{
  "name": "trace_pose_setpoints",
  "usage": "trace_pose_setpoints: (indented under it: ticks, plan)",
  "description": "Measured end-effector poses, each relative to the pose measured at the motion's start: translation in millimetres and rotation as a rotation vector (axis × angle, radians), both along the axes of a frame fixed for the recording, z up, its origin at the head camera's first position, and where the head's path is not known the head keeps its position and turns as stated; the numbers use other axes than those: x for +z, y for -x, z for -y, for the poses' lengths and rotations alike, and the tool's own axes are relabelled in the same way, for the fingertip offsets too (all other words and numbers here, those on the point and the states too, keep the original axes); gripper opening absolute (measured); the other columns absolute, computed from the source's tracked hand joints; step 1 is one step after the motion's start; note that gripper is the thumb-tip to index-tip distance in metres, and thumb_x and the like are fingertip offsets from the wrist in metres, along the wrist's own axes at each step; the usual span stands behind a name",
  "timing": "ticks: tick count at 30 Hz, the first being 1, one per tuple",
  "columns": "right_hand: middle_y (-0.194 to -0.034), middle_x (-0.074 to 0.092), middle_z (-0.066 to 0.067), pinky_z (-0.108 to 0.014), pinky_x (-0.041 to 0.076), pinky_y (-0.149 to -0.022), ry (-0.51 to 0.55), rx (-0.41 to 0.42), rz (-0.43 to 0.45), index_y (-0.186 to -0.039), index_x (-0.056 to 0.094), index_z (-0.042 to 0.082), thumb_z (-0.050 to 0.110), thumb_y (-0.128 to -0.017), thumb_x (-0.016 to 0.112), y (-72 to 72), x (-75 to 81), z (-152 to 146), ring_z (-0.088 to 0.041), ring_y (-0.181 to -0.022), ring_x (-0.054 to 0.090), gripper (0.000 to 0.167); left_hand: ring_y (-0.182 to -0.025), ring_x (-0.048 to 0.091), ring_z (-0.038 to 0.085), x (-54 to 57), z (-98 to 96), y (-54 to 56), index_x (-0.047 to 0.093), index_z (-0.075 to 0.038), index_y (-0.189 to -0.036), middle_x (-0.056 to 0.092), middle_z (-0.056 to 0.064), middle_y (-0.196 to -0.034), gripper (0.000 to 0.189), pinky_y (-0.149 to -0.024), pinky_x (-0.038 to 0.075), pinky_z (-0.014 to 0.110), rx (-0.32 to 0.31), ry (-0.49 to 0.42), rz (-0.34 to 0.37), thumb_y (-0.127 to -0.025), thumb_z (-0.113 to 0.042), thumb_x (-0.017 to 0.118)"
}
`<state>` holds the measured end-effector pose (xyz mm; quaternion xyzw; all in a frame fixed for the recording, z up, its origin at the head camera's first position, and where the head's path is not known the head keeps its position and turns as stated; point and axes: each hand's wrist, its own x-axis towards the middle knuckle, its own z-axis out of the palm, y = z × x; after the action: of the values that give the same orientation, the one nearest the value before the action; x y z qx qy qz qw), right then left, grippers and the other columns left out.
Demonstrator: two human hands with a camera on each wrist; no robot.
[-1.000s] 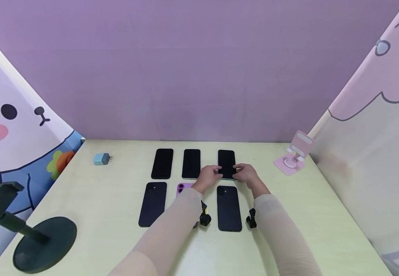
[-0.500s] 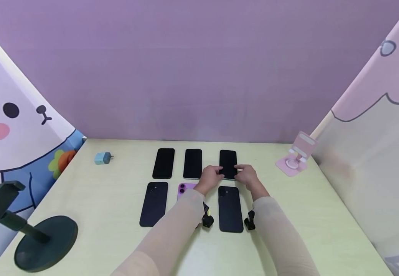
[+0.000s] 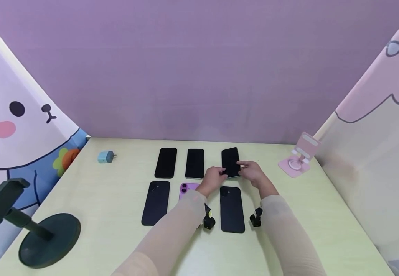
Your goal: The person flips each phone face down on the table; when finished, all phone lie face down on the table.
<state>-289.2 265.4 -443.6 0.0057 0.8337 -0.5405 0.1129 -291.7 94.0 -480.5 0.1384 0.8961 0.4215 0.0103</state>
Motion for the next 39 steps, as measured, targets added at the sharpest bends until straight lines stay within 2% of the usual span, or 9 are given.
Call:
trace_pose_setpoints:
  ticks: [3,7,12,17,23,27,33,35,39]
  plan:
    - [-0.133,0.039,-0.036,-0.041,0.048,-0.090,-0.003,0.027,-0.014,-0.141,0.037,-0.014,-0.010,-0.090,0.046,-1.4,3.9,-4.4,-0.029,-0.106,0.048,0.052,-0.107,0.062,0.017,0.3,-3.0,-0.8,0.069,0.001,-0.118,0.069,0.009,-0.114,0.028,-0.088,0.048,0.024,-0.014,-0.027,0.019,-0.093,-0.010,0.067]
    - [-0.130,0.040,-0.035,-0.041,0.048,-0.091,0.025,0.040,-0.050,-0.142,0.036,-0.014,-0.010,-0.091,0.047,-2.0,4.9,-9.4,-0.026,-0.102,0.051,0.052,-0.102,0.063,0.015,1.2,-5.9,-0.9,0.070,-0.001,-0.117,0.070,0.007,-0.111,0.027,-0.085,0.048,0.022,-0.035,-0.049,0.008,-0.092,-0.011,0.067]
    - [-0.121,0.044,-0.032,-0.031,0.053,-0.082,0.081,0.033,-0.113,-0.143,0.035,-0.012,-0.011,-0.090,0.051,-3.4,5.6,-11.1,-0.018,-0.091,0.057,0.056,-0.095,0.065,0.018,3.6,-9.6,-0.8,0.070,-0.001,-0.116,0.072,0.007,-0.099,0.027,-0.083,0.049,0.024,-0.048,-0.109,-0.016,-0.091,-0.011,0.068]
    - [-0.126,0.040,-0.032,-0.024,0.052,-0.078,0.163,0.022,-0.088,-0.147,0.026,-0.011,-0.010,-0.090,0.052,-4.8,7.2,-7.6,-0.010,-0.084,0.058,0.063,-0.092,0.063,0.018,7.9,-14.3,-1.3,0.068,-0.005,-0.121,0.070,0.008,-0.100,0.030,-0.080,0.048,0.024,-0.016,-0.207,-0.021,-0.092,-0.011,0.067]
    - [-0.135,0.036,-0.031,-0.028,0.050,-0.088,0.265,0.021,-0.043,-0.149,0.022,-0.011,-0.001,-0.100,0.045,-6.1,6.6,-5.5,-0.012,-0.100,0.056,0.054,-0.094,0.064,0.017,9.0,-19.5,-1.3,0.066,-0.007,-0.125,0.070,0.010,-0.102,0.033,-0.081,0.049,0.023,0.019,-0.314,-0.008,-0.092,-0.009,0.067]
    - [-0.137,0.037,-0.030,-0.031,0.048,-0.091,0.281,0.032,-0.024,-0.148,0.025,-0.010,0.002,-0.104,0.039,-7.4,5.1,-4.9,-0.017,-0.109,0.053,0.048,-0.095,0.066,0.016,8.0,-21.3,-2.4,0.066,-0.009,-0.127,0.069,0.010,-0.102,0.035,-0.079,0.050,0.022,0.039,-0.406,0.056,-0.091,-0.008,0.068]
    - [-0.134,0.038,-0.031,-0.035,0.047,-0.095,0.259,0.046,-0.046,-0.148,0.028,-0.009,-0.003,-0.102,0.036,-9.1,3.2,-2.9,-0.019,-0.110,0.053,0.047,-0.091,0.066,0.015,6.1,-23.6,-3.4,0.063,-0.006,-0.129,0.068,0.011,-0.103,0.037,-0.070,0.054,0.023,0.031,-0.596,0.178,-0.092,-0.004,0.066]
    - [-0.135,0.038,-0.032,-0.037,0.046,-0.096,0.257,0.051,-0.047,-0.148,0.028,-0.009,-0.004,-0.102,0.036,-9.4,3.4,-1.9,-0.021,-0.112,0.053,0.047,-0.092,0.066,0.014,5.5,-23.4,-3.0,0.063,-0.006,-0.129,0.068,0.012,-0.104,0.037,-0.070,0.054,0.023,0.033,-0.619,0.190,-0.092,-0.003,0.066]
    - [-0.136,0.037,-0.034,-0.040,0.045,-0.098,0.262,0.054,-0.048,-0.148,0.028,-0.009,-0.005,-0.101,0.035,-9.0,4.7,0.8,-0.029,-0.118,0.049,0.047,-0.096,0.066,0.016,3.0,-21.5,0.0,0.064,-0.006,-0.129,0.068,0.014,-0.109,0.037,-0.071,0.054,0.022,0.025,-0.605,0.171,-0.092,-0.003,0.066]
